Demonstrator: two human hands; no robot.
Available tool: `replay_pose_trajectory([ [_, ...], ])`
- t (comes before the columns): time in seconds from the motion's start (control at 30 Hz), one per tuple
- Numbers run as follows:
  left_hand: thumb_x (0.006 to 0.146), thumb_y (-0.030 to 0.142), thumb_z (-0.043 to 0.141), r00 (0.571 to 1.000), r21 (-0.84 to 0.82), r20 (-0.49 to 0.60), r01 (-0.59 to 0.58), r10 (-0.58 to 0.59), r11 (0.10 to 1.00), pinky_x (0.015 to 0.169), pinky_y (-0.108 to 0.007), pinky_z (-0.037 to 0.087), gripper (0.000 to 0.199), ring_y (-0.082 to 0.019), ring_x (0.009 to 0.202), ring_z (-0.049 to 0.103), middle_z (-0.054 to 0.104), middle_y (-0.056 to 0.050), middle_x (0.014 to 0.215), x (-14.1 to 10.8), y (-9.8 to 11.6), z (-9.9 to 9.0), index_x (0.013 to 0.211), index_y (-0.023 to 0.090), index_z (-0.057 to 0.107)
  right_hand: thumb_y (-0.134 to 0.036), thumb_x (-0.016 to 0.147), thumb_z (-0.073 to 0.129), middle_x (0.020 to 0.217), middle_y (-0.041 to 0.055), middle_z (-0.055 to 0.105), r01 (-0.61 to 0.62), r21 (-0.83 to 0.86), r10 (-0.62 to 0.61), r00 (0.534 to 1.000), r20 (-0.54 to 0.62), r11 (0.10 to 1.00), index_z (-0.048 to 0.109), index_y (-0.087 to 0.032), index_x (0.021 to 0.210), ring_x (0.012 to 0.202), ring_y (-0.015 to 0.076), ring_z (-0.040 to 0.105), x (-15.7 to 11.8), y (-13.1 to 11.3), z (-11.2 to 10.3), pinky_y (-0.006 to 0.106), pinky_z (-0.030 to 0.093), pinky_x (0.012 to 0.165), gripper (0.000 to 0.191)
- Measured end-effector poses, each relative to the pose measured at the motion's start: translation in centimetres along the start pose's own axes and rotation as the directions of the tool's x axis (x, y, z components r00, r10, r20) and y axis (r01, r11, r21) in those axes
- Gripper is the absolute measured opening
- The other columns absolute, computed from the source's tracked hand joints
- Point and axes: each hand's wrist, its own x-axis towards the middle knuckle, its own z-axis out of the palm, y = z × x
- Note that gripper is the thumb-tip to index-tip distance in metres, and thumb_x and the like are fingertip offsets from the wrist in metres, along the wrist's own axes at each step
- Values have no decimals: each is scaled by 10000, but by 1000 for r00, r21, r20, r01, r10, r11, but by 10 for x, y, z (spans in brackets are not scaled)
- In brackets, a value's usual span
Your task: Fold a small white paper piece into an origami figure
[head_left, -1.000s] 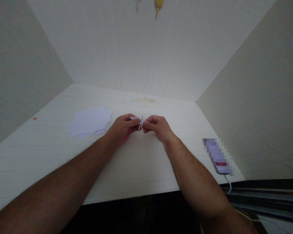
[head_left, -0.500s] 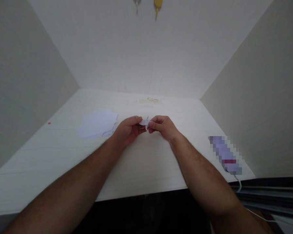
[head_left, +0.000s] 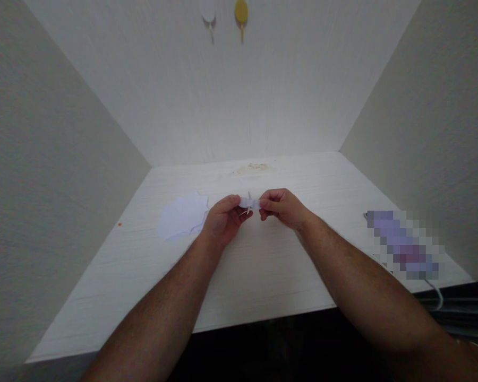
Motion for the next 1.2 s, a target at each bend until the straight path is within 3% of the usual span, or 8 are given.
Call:
replay_pose_trajectory([
  [0.33,716,285,693,992,-35,101,84,-80,996,745,-373,543,125,-169,696,645,675,-30,718,-4,3,-4,757,172,659,-482,624,828,584,-33,635,37,152,-33,999,-33,988,598,-175,676,504,92,580,-2,-7,0,241,503,537,387],
  [0.73,645,470,801,929,62,367,22,-43,998,820,-434,499,299,-225,772,643,649,-43,765,-13,-2,2,678,197,684,-486,685,798,516,-19,637,57,212,-109,964,243,976,623,-172,666,491,129,614,-11,-11,4,262,507,536,360],
  [0.93,676,444,800,908,9,418,18,-20,1000,751,-376,504,276,-182,703,614,624,-25,723,-14,-2,0,663,189,695,-495,670,806,482,-16,633,22,219,-88,951,295,975,633,-166,679,473,143,626,-11,-8,2,256,513,500,372],
  [1.2,673,333,818,870,-109,494,62,0,992,707,-367,515,203,-197,734,629,639,-13,742,-14,-3,1,659,181,683,-457,702,797,559,16,702,47,308,-175,897,405,950,660,-162,725,502,157,677,-10,0,0,258,559,528,326],
])
